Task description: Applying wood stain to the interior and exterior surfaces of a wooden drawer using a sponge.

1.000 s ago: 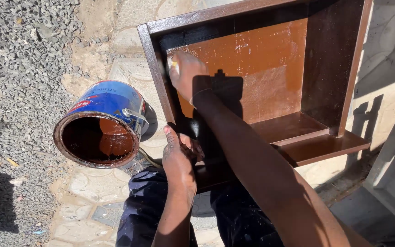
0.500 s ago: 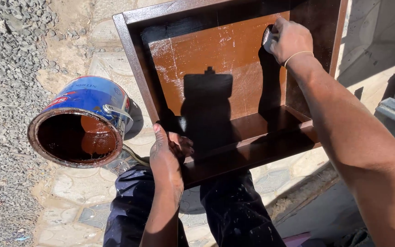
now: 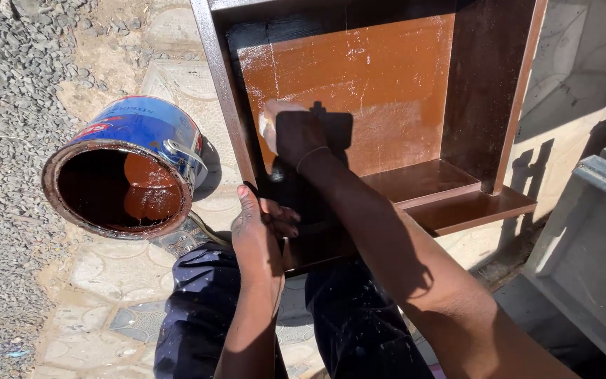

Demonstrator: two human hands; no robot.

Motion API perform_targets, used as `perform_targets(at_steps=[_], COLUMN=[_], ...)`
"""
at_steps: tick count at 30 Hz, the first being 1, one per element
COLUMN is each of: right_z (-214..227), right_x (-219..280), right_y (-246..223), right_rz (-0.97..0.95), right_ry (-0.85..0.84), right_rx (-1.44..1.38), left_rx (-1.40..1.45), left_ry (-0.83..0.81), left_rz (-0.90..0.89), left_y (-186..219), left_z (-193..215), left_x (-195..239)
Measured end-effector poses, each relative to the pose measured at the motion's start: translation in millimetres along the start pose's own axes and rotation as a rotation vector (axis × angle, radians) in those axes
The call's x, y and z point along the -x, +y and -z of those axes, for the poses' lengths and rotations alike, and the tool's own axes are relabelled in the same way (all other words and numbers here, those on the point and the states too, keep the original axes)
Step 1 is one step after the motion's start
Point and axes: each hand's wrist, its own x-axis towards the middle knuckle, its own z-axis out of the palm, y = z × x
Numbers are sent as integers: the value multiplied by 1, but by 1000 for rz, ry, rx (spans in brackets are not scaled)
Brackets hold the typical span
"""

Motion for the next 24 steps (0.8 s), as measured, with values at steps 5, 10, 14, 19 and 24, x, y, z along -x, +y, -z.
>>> perform_targets(at_steps=[5, 10, 14, 19, 24], right_z=[91, 120, 100, 47, -31], right_x=[48, 61, 58, 60, 42], right_y=[74, 214, 140, 14, 37], right_rz=[-28, -416, -716, -601, -757], right_ry=[100, 117, 200, 55, 8], right_rx=[526, 430, -106, -283, -1028], left_rx=[-46, -2, -13, 79, 271], left_ry=[-94, -111, -177, -221, -169], left_rz=[-6, 40, -52, -114, -148], left_y=[5, 3, -1, -9, -13], left_z=[3, 18, 28, 48, 75], left_x=[7, 7, 12, 11, -4])
